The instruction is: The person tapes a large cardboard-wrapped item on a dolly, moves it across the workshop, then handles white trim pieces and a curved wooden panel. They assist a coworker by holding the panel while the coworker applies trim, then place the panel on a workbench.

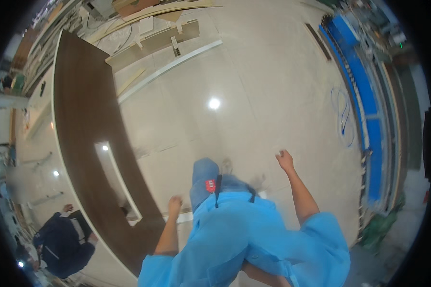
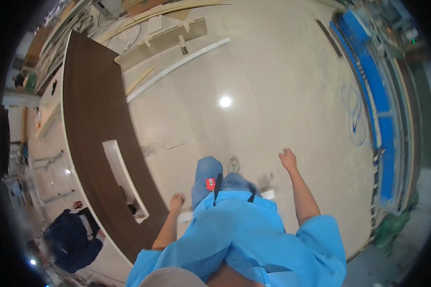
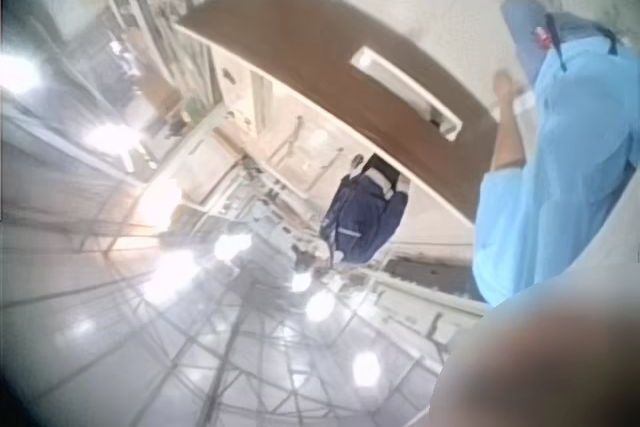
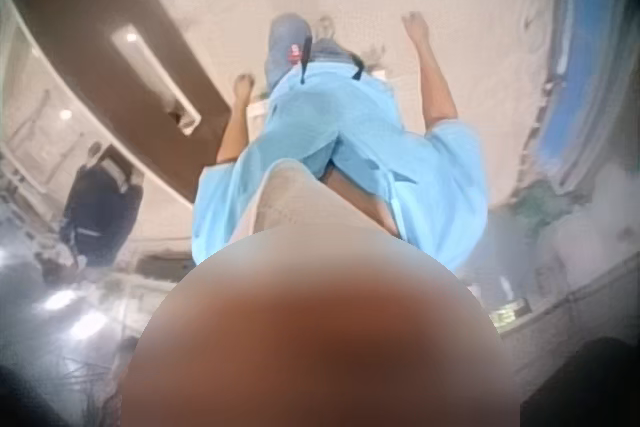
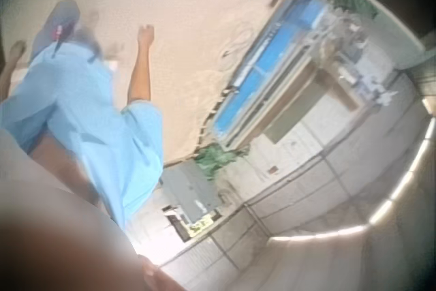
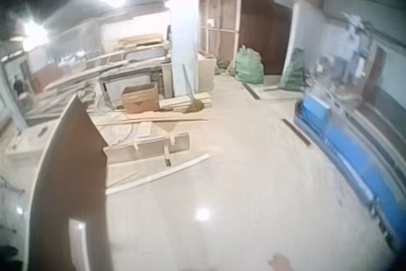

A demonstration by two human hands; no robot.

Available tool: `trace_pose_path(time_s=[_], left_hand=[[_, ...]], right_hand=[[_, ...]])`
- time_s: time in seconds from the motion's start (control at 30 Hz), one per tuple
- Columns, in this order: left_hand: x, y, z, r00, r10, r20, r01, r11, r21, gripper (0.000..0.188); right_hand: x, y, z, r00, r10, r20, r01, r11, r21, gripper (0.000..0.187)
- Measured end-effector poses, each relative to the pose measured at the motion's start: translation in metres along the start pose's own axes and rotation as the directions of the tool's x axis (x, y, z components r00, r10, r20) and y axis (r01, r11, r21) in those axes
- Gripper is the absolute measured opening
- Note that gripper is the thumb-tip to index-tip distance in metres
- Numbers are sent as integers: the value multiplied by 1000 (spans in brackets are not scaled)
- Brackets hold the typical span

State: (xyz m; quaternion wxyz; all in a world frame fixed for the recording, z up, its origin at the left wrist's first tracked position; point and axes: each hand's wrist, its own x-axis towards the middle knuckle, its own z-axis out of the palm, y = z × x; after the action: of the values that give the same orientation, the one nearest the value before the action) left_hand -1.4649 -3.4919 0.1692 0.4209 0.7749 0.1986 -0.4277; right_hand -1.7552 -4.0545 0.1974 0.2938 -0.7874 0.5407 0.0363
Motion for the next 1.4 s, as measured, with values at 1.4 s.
trace_pose_path(time_s=[1.4], left_hand=[[399,552,800,947,-314,-63,83,432,-898,53]], right_hand=[[898,-296,274,106,-439,892,984,-85,-159,61]])
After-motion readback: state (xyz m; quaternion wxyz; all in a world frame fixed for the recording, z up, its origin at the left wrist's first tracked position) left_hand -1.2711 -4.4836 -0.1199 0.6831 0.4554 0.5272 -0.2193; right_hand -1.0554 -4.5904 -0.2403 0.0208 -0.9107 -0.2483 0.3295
